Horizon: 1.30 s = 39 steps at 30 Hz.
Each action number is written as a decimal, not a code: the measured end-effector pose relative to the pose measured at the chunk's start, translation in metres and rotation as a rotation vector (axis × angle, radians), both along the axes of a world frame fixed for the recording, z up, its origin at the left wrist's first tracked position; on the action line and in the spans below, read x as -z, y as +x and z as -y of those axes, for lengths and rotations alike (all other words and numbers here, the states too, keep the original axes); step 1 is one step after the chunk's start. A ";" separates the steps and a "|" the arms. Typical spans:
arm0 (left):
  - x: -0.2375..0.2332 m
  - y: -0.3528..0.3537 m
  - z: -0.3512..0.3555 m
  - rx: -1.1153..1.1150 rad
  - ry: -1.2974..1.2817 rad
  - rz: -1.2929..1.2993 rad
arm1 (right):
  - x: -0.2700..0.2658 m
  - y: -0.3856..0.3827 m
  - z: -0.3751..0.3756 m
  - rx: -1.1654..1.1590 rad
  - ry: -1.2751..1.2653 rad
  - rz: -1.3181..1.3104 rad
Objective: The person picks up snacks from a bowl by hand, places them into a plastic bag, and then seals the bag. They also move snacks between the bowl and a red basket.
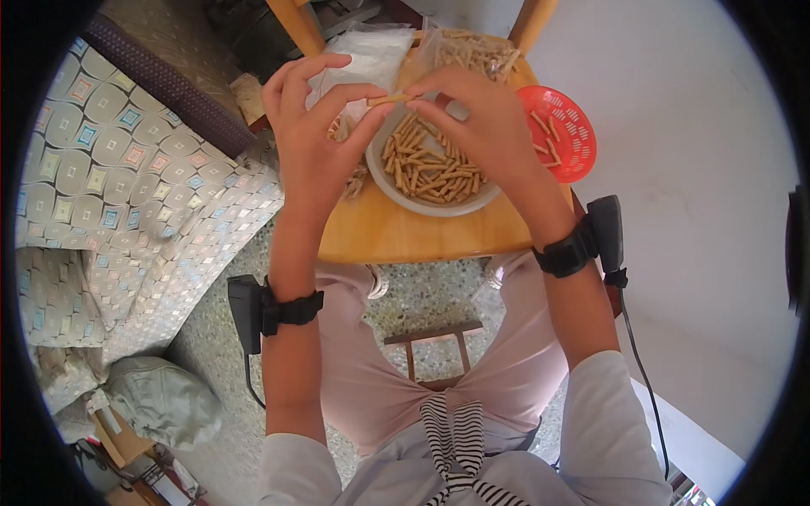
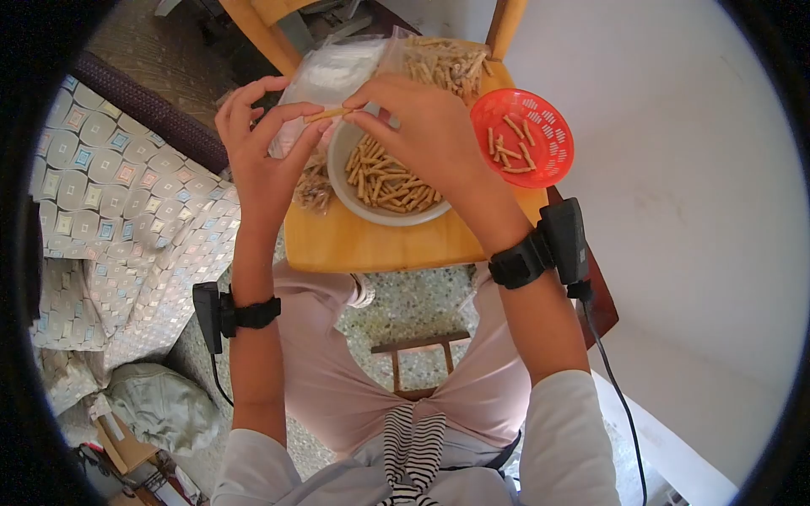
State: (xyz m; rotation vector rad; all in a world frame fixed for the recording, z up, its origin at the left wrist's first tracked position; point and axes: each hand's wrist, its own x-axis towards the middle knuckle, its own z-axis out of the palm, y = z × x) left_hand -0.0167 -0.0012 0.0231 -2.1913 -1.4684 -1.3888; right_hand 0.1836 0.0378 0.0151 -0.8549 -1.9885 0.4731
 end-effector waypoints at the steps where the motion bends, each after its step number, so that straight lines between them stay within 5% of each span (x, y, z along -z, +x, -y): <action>1: 0.000 0.000 0.000 0.000 -0.001 -0.001 | 0.003 -0.002 0.000 0.000 -0.001 -0.001; 16: 0.000 0.000 -0.005 0.007 0.024 0.034 | 0.010 -0.013 -0.002 -0.063 0.085 -0.007; 25: -0.001 -0.026 -0.008 -0.009 -0.107 0.204 | 0.005 -0.007 0.000 -0.099 -0.186 0.005; 27: -0.002 -0.035 -0.007 -0.227 -0.055 0.093 | 0.019 0.002 -0.005 -0.089 -0.236 0.266; 31: -0.002 -0.041 0.001 -0.153 -0.088 -0.134 | 0.053 0.013 -0.010 -0.123 -0.254 0.907; 39: 0.019 -0.044 0.002 -0.218 -0.193 -0.189 | 0.075 0.010 -0.008 -0.019 -0.227 0.864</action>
